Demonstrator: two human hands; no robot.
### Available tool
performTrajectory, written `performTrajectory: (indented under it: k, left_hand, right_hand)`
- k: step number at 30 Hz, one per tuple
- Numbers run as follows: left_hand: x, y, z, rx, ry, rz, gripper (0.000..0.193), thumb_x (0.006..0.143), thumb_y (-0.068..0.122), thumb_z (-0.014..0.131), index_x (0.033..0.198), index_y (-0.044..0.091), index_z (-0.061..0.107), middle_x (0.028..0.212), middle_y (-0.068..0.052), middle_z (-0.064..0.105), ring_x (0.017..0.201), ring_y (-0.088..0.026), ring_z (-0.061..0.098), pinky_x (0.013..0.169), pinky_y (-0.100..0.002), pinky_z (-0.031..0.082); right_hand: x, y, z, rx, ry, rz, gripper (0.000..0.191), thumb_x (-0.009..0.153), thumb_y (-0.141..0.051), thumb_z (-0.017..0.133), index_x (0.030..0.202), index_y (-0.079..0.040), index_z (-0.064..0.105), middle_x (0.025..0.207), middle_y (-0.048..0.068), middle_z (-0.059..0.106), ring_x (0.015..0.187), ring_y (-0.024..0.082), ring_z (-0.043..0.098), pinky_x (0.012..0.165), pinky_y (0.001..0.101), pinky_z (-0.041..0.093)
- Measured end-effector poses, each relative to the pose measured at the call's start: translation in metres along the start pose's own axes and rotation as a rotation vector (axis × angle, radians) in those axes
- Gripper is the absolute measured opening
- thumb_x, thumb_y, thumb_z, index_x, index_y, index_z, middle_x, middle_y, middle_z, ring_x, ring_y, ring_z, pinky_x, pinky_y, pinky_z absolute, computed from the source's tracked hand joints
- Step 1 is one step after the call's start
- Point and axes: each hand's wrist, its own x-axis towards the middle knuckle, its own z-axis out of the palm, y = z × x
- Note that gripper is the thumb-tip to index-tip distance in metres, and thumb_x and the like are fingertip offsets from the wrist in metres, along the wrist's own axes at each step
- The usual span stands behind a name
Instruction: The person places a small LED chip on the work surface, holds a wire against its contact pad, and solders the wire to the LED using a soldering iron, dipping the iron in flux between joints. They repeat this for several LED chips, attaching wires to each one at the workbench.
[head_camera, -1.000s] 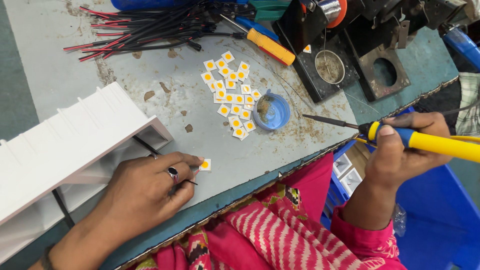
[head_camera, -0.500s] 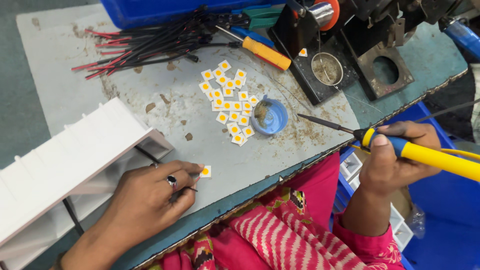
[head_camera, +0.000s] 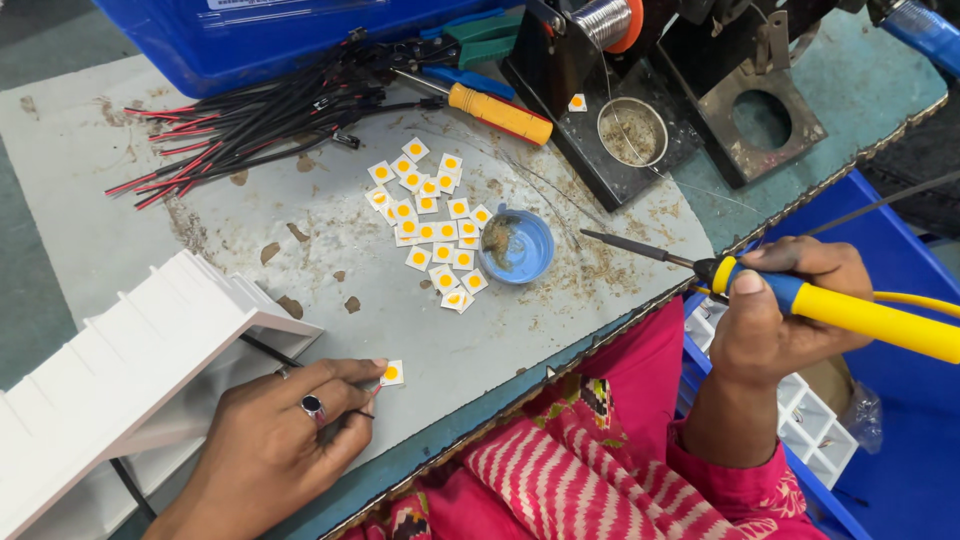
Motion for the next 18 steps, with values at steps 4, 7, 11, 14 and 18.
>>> performTrajectory:
  k: [4, 7, 11, 14, 18]
  left_hand:
    - [0.001, 0.001, 0.0, -0.017, -0.002, -0.005, 0.009, 0.076, 0.014, 0.076, 0.079, 0.009, 0.07, 0.107, -0.001, 0.077, 0.084, -0.019, 0.076, 0.07, -0.03, 0.06]
    - [0.001, 0.004, 0.0, 0.0, -0.015, -0.004, 0.009, 0.075, 0.013, 0.076, 0.08, 0.008, 0.07, 0.106, -0.002, 0.078, 0.08, -0.019, 0.076, 0.067, -0.031, 0.06]
    - [-0.001, 0.008, 0.002, -0.04, 0.017, -0.026, 0.006, 0.079, 0.011, 0.073, 0.08, 0.007, 0.069, 0.106, -0.002, 0.079, 0.077, -0.017, 0.077, 0.064, -0.028, 0.061]
    - [-0.004, 0.009, 0.0, -0.034, 0.026, -0.012, 0.006, 0.079, 0.01, 0.073, 0.079, 0.007, 0.068, 0.105, -0.003, 0.079, 0.075, -0.018, 0.076, 0.062, -0.03, 0.06]
    - [-0.006, 0.011, -0.002, -0.044, 0.021, -0.02, 0.009, 0.079, 0.011, 0.074, 0.079, 0.005, 0.067, 0.104, -0.004, 0.078, 0.075, -0.019, 0.076, 0.061, -0.03, 0.06]
  right_hand:
    - [0.001, 0.001, -0.002, 0.014, 0.021, -0.01, 0.026, 0.093, -0.017, 0.074, 0.101, 0.001, 0.056, 0.085, 0.01, 0.063, 0.075, 0.016, 0.061, 0.074, 0.0236, 0.05]
    - [0.001, 0.0, -0.005, 0.015, 0.031, -0.025, 0.025, 0.095, -0.015, 0.074, 0.1, 0.001, 0.056, 0.087, 0.01, 0.062, 0.077, 0.017, 0.062, 0.074, 0.0238, 0.05]
    - [-0.002, -0.004, -0.007, -0.028, -0.006, 0.011, 0.022, 0.098, -0.013, 0.074, 0.102, 0.002, 0.058, 0.092, 0.01, 0.062, 0.078, 0.016, 0.06, 0.076, 0.0231, 0.049]
    - [-0.001, -0.007, -0.005, -0.032, -0.044, 0.037, 0.022, 0.097, -0.014, 0.075, 0.102, 0.0, 0.059, 0.093, 0.008, 0.061, 0.08, 0.015, 0.06, 0.076, 0.0225, 0.049]
    - [-0.006, -0.015, -0.007, 0.031, -0.102, 0.042, 0.023, 0.096, -0.013, 0.076, 0.099, 0.0, 0.058, 0.091, 0.008, 0.061, 0.08, 0.016, 0.062, 0.075, 0.0232, 0.049]
